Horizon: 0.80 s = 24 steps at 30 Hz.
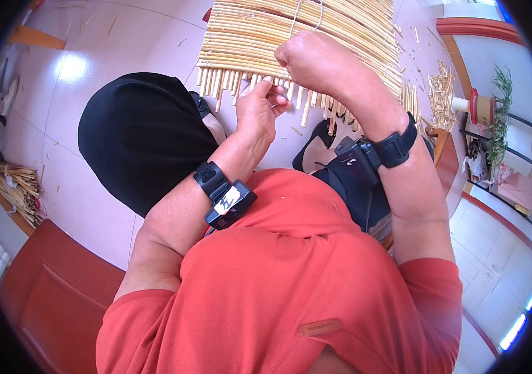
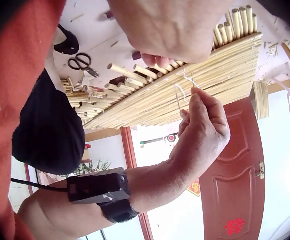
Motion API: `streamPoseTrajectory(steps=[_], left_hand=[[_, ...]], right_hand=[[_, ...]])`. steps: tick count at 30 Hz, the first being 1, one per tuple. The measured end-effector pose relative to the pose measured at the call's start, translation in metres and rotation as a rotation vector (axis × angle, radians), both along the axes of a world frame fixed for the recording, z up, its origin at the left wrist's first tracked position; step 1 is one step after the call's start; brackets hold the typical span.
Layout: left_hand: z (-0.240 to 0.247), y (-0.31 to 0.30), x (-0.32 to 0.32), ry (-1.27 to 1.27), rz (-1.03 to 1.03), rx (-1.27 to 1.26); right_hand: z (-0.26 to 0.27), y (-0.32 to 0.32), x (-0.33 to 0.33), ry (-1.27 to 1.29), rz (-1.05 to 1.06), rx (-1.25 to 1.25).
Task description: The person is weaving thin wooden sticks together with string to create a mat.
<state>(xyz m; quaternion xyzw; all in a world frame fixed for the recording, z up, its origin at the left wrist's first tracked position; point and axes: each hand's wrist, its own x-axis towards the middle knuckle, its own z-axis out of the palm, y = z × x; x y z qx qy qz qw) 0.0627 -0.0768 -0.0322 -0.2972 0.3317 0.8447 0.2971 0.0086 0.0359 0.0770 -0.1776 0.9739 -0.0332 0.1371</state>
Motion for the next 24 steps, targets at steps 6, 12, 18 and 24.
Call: streamPoseTrajectory(steps=[6,12,18,24], left_hand=[[-0.002,0.001,0.000,-0.009,0.013,-0.005],[-0.006,0.001,0.000,0.009,0.041,0.017],[-0.007,0.002,0.000,0.009,0.045,0.015],[-0.006,0.002,0.001,0.013,0.048,0.004]], right_hand=[[-0.003,-0.008,-0.008,-0.058,0.006,0.096],[0.002,-0.015,-0.010,-0.038,0.062,0.125],[0.001,-0.019,-0.008,-0.031,0.157,0.174],[0.001,-0.018,-0.006,-0.010,0.145,0.187]])
